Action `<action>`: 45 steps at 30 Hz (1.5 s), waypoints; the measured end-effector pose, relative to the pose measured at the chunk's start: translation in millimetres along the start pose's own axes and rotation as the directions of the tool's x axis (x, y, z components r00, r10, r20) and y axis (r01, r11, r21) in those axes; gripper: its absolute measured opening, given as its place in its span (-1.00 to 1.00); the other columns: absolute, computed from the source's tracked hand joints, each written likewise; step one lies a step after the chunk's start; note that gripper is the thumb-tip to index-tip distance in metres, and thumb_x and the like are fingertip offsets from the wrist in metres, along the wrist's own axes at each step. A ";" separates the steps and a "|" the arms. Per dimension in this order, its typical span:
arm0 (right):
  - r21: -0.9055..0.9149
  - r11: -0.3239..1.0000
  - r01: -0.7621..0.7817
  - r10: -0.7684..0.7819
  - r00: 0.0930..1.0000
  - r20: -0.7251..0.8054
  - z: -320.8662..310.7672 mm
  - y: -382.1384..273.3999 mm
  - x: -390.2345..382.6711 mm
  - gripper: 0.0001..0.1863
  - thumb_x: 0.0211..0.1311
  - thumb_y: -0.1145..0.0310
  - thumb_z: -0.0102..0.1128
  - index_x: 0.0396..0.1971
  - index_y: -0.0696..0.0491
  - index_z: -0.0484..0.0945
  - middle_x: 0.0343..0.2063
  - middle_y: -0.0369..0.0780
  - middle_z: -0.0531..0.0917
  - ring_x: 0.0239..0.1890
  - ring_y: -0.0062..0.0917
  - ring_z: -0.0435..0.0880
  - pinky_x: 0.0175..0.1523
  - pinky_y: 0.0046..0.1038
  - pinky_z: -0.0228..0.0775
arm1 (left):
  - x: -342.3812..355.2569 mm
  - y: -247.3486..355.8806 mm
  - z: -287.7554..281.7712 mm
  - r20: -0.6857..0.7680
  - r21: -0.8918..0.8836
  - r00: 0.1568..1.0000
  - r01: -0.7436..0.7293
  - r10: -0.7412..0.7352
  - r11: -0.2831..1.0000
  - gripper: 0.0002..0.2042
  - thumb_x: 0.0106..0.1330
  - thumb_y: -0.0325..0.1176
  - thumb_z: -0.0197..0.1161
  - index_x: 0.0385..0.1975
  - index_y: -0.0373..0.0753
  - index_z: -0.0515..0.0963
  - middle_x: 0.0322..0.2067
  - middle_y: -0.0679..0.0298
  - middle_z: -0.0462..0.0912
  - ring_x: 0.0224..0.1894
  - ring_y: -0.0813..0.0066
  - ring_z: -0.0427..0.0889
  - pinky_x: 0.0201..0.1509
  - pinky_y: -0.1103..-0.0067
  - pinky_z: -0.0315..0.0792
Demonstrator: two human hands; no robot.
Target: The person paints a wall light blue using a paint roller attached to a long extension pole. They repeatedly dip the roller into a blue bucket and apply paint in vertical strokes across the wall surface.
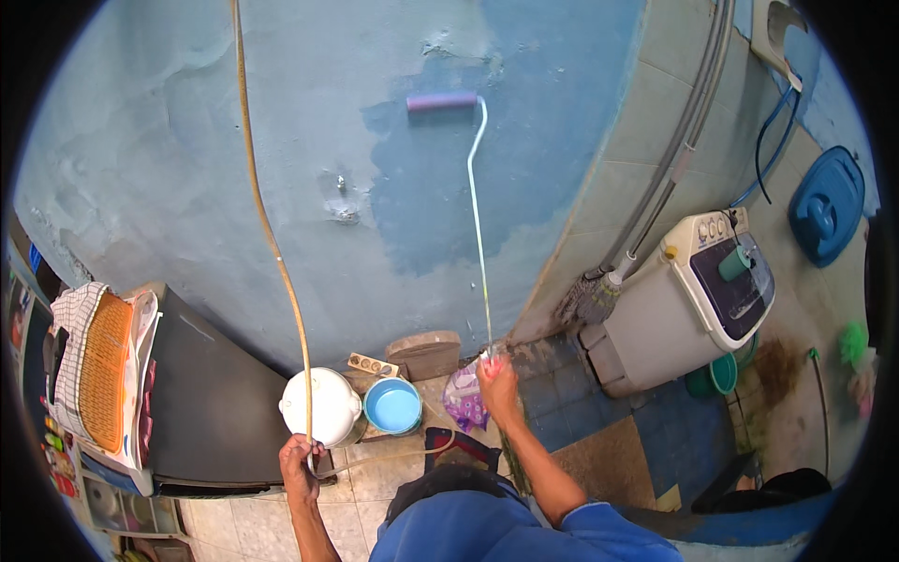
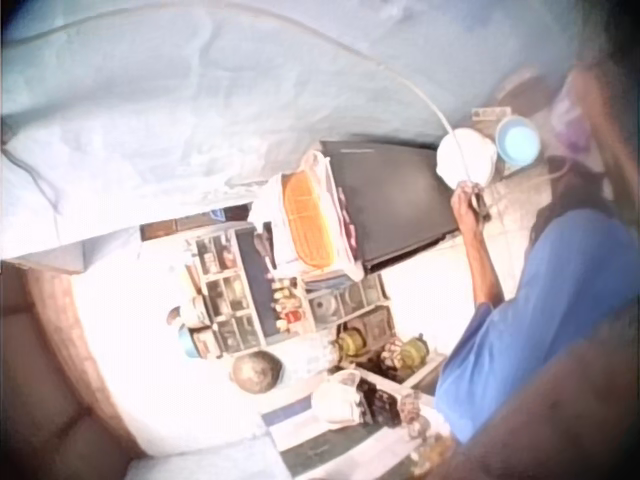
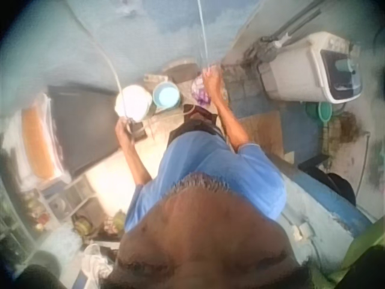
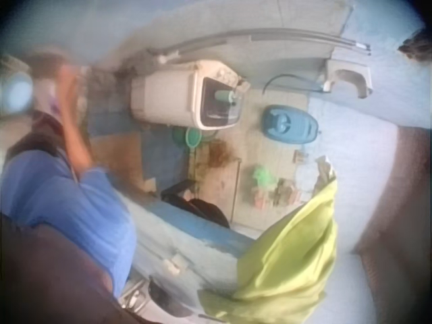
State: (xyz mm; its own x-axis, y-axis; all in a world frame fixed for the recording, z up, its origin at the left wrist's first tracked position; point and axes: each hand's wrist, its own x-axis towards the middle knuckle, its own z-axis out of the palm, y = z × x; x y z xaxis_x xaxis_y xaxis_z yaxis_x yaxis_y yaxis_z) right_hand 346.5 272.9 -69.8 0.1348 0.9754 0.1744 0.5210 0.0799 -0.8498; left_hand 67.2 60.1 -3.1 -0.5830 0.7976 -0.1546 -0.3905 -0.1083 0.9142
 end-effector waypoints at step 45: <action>0.086 0.996 -0.021 0.016 0.998 0.062 71.8 -35.1 -3.9 -0.73 0.05 0.33 0.19 -0.42 0.21 0.36 -0.60 0.03 0.54 -0.49 -0.12 0.58 -0.42 -0.22 0.37 | -16.1 2.0 -18.0 -0.060 0.018 0.998 0.018 -0.017 1.000 -0.87 0.01 -0.33 0.10 -0.60 -0.26 0.40 -0.63 0.31 0.44 -0.52 0.54 0.45 -0.35 0.61 0.38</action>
State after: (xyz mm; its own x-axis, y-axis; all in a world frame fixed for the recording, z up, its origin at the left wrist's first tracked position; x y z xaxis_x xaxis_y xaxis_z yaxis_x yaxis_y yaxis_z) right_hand 267.2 281.1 -76.3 0.0904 0.9875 0.1294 0.4437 0.0764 -0.8929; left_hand 63.0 36.3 -5.5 -0.6178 0.7625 -0.1922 -0.3878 -0.0829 0.9180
